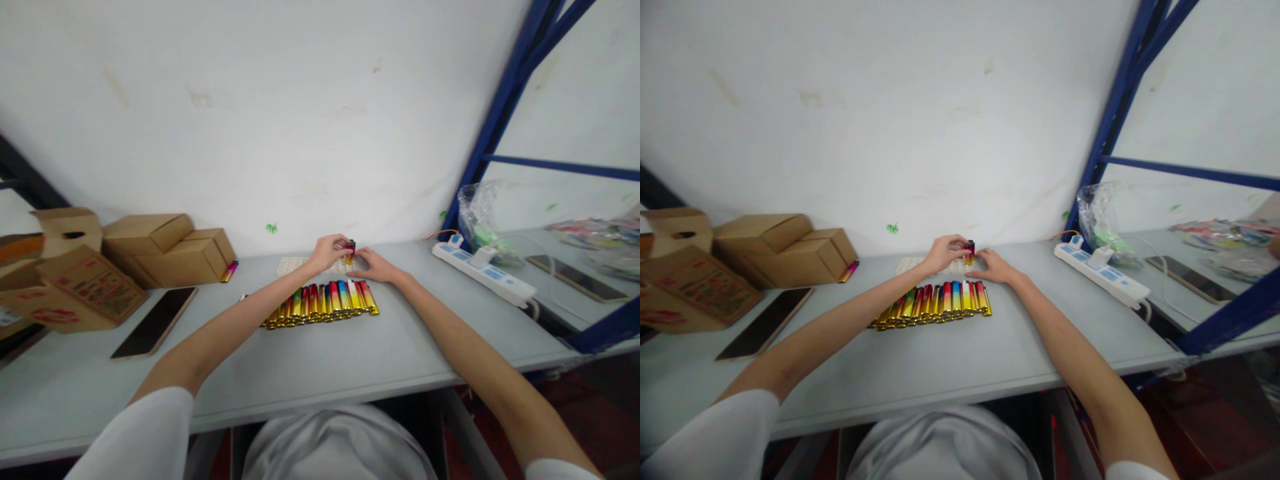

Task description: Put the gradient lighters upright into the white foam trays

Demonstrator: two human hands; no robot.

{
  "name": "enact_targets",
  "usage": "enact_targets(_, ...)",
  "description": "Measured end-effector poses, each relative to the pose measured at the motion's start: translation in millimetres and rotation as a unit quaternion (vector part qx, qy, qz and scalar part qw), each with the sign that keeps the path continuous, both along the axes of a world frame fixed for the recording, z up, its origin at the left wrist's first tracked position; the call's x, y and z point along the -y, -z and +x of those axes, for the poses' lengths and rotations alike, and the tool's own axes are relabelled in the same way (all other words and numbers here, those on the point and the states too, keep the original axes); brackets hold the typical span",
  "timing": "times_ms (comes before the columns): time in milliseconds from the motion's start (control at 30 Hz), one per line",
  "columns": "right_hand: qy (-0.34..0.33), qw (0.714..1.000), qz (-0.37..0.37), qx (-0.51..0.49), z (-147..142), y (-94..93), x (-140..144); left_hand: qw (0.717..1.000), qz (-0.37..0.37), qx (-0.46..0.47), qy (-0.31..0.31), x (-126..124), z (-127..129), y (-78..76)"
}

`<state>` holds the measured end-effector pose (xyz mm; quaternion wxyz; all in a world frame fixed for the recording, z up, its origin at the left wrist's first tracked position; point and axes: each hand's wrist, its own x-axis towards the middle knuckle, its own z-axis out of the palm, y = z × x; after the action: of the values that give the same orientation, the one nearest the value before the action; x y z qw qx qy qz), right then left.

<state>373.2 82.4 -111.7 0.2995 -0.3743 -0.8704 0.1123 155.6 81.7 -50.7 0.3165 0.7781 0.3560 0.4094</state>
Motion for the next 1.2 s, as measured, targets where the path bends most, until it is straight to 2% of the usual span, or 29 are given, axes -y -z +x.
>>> enact_targets(133, -0.001, 1.0, 0.0, -0.003, 0.0, 0.0, 0.5, 1.0, 0.002, 0.009, 0.016, -1.6, 0.5, 3.1)
enact_targets(267, -0.005, 1.0, -0.002, -0.003, 0.3, 0.6, -0.7, 1.0, 0.02, 0.009, 0.007, -1.3, 3.7, 4.7)
enact_targets(400, -0.002, 1.0, -0.004, -0.004, 0.8, 1.5, -2.2, 1.0, -0.012, 0.0, -0.006, -2.8, 4.8, 1.9)
enact_targets(733, -0.006, 1.0, 0.0, -0.001, -0.1, 0.2, -0.4, 0.999, -0.008, -0.027, -0.023, 1.8, 0.2, 4.7)
enact_targets(833, -0.005, 1.0, -0.002, -0.006, -0.5, 0.7, -0.7, 0.999, 0.003, -0.042, -0.035, 7.7, -9.6, 2.3)
enact_targets(967, -0.002, 1.0, -0.005, -0.01, -0.1, 3.0, -2.1, 0.992, 0.047, -0.116, -0.032, 32.6, -39.3, -10.5)
enact_targets(1100, 0.005, 1.0, -0.014, -0.011, 0.6, 5.1, -2.7, 0.972, 0.056, -0.226, -0.023, 74.3, -71.4, -25.4)
enact_targets(1200, 0.01, 1.0, -0.017, -0.009, 0.4, 4.6, -1.8, 0.957, 0.058, -0.284, -0.014, 104.2, -82.8, -26.8)
